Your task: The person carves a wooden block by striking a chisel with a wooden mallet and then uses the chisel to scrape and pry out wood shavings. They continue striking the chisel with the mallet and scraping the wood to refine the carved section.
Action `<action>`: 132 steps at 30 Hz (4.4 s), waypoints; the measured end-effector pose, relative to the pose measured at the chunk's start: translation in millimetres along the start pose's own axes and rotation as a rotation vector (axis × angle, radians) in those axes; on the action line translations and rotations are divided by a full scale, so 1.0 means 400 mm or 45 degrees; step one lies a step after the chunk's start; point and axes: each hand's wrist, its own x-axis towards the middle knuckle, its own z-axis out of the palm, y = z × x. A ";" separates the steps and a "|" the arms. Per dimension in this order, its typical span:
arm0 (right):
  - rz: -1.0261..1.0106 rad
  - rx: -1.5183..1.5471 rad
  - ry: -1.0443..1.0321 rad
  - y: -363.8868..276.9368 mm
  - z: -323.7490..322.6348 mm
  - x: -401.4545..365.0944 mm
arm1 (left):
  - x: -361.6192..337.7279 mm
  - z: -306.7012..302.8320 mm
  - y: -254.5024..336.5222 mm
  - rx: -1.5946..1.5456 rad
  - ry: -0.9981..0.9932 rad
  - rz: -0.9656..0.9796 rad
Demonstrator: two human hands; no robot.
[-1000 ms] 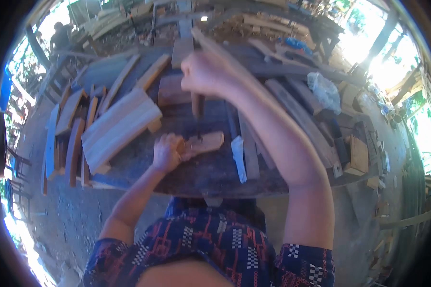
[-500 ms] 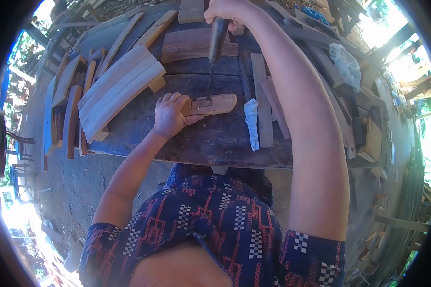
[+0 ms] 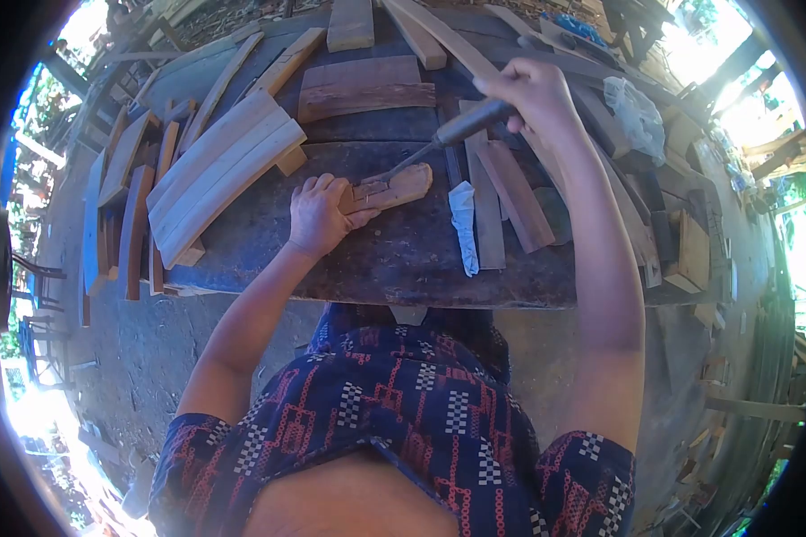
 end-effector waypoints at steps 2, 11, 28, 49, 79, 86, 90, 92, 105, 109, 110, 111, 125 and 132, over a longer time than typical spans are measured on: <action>-0.012 0.044 0.007 -0.017 0.000 -0.072 | -0.001 -0.001 0.017 0.037 0.058 -0.059; -0.686 -0.118 -0.034 -0.039 0.028 -0.226 | -0.011 0.005 0.055 0.011 0.059 -0.245; -0.678 -0.507 -0.283 -0.206 0.075 -0.189 | -0.016 -0.007 0.063 -0.064 -0.031 -0.351; -0.519 0.089 -0.372 -0.153 0.062 -0.167 | 0.206 -0.147 0.195 -1.707 -0.110 0.327; -0.679 0.087 0.433 -0.102 0.001 -0.367 | 0.238 -0.135 0.208 -1.663 -0.361 0.256; -0.918 0.395 0.235 -0.143 -0.211 -0.385 | 0.235 -0.141 0.198 -1.704 -0.405 0.214; -0.832 0.937 0.701 -0.101 -0.097 -0.388 | 0.240 -0.152 0.203 -1.676 -0.438 0.198; -0.361 0.258 0.317 -0.063 -0.026 -0.362 | 0.241 -0.144 0.203 -1.722 -0.428 0.199; -0.304 0.024 0.080 -0.103 -0.015 -0.373 | 0.245 -0.121 0.201 -1.706 -0.394 0.295; -0.361 -0.142 0.191 -0.155 -0.072 -0.397 | 0.238 -0.115 0.196 -1.735 -0.368 0.264; -0.478 -0.069 0.335 -0.162 -0.103 -0.409 | 0.232 -0.124 0.196 -1.704 -0.429 0.214; -0.472 -0.068 0.340 -0.166 -0.155 -0.412 | 0.241 -0.131 0.196 -1.667 -0.478 0.189; 0.036 0.242 0.325 0.034 -0.083 -0.341 | 0.245 -0.138 0.198 -1.613 -0.443 0.151; 0.384 -0.805 -0.119 0.270 0.019 -0.316 | 0.243 -0.138 0.204 -1.635 -0.409 0.074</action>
